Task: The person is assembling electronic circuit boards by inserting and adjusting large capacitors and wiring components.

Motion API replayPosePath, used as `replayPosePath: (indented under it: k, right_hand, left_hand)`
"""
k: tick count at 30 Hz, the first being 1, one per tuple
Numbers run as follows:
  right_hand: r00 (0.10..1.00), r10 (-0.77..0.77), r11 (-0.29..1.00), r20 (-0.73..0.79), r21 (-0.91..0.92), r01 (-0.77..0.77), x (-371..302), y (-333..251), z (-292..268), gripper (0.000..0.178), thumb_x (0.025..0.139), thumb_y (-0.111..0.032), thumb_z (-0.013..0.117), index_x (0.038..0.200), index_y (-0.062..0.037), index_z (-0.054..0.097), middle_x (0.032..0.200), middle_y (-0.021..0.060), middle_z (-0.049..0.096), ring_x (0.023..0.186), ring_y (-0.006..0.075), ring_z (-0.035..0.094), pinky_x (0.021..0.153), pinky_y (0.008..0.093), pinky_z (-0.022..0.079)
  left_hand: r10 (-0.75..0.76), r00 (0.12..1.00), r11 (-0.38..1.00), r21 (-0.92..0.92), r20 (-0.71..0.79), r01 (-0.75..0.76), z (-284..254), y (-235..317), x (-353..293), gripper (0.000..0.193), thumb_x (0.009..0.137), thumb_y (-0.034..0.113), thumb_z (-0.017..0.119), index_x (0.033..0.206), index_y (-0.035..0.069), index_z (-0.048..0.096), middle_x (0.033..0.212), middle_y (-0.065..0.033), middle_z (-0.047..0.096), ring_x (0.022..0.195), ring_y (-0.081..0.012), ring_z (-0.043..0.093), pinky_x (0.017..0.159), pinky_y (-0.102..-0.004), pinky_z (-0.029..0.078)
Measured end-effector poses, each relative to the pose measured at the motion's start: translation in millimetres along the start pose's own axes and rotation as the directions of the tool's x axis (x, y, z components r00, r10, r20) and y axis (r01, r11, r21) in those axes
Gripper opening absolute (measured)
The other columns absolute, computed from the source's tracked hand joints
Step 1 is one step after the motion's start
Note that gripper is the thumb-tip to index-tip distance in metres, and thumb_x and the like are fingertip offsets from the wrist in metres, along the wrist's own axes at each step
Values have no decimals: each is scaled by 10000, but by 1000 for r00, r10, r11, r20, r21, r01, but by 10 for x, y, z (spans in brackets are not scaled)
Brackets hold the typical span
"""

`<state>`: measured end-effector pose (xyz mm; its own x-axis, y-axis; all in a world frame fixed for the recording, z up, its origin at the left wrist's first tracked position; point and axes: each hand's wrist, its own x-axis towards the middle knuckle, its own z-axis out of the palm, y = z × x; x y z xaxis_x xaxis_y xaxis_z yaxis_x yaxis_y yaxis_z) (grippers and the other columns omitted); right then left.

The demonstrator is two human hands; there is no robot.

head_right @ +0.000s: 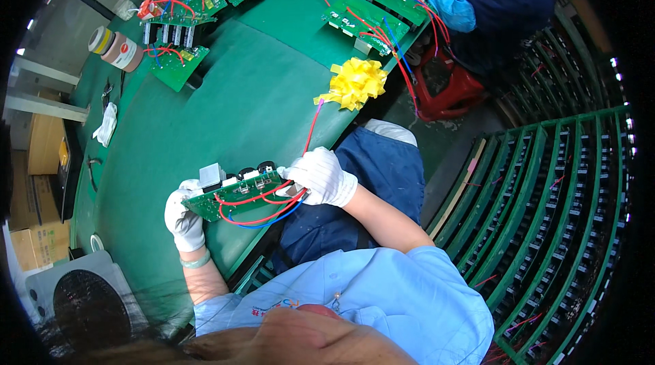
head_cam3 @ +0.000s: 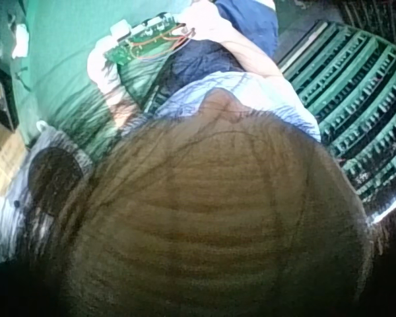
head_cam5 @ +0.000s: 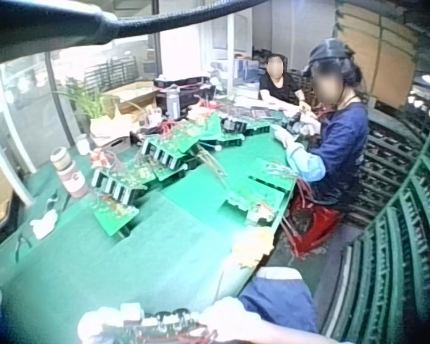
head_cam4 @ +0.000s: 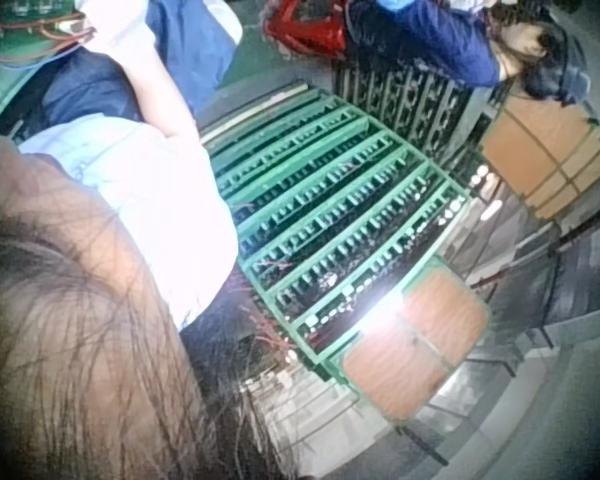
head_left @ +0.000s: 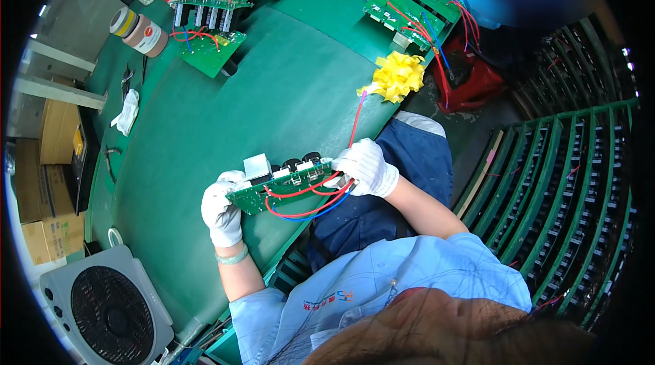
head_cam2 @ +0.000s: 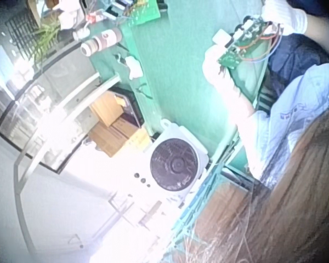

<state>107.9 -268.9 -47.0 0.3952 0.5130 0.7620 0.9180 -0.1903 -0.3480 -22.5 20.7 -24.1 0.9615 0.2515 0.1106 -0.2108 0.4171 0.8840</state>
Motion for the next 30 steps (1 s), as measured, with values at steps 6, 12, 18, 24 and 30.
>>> replayPosePath:
  k: [6, 12, 18, 24, 30]
  right_hand:
    - [1000, -17, 1000, 21, 10, 16, -18, -5, 0, 353, 633, -304, 791, 866, -88, 637, 741, 31, 619, 586, 196, 537, 535, 335, 365]
    - [1000, 4, 1000, 12, 5, -4, -8, 2, 9, 309, 703, -356, 753, 866, -104, 681, 683, 3, 625, 528, 168, 527, 524, 318, 354]
    - [996, 26, 1000, 91, -10, -25, 6, -8, -35, 314, 696, -358, 754, 866, -106, 681, 670, -3, 616, 524, 165, 526, 522, 317, 352]
    - [998, 11, 1000, 63, 1, -11, 20, -14, -18, 326, 683, -363, 759, 866, -106, 679, 660, -7, 607, 527, 159, 529, 521, 311, 351]
    - [1000, -3, 1000, 11, -2, 3, 4, -13, -3, 322, 675, -347, 768, 867, -104, 678, 675, -1, 613, 533, 160, 536, 527, 310, 356]
  left_hand:
    - [6, 1000, 1000, 12, -17, -6, -15, -8, -7, 223, 771, 179, 625, 880, -12, 660, 1016, -262, 598, 1062, -358, 528, 915, -443, 443]
    - [12, 1000, 1000, 9, -8, -11, -19, -23, -4, 229, 773, 186, 622, 872, -18, 657, 1006, -259, 603, 1060, -359, 529, 909, -442, 451]
    - [29, 1000, 999, 23, -6, -28, 0, -23, 10, 238, 766, 192, 619, 858, -23, 658, 1002, -263, 601, 1048, -356, 536, 900, -437, 463]
    - [-34, 999, 999, -21, -11, 34, 31, 33, 9, 242, 764, 196, 620, 857, -24, 659, 999, -266, 600, 1043, -361, 538, 903, -451, 464]
    - [3, 1000, 1000, -1, 2, -3, 5, 6, 9, 241, 760, 197, 621, 853, -22, 660, 992, -265, 608, 1053, -356, 534, 909, -445, 454]
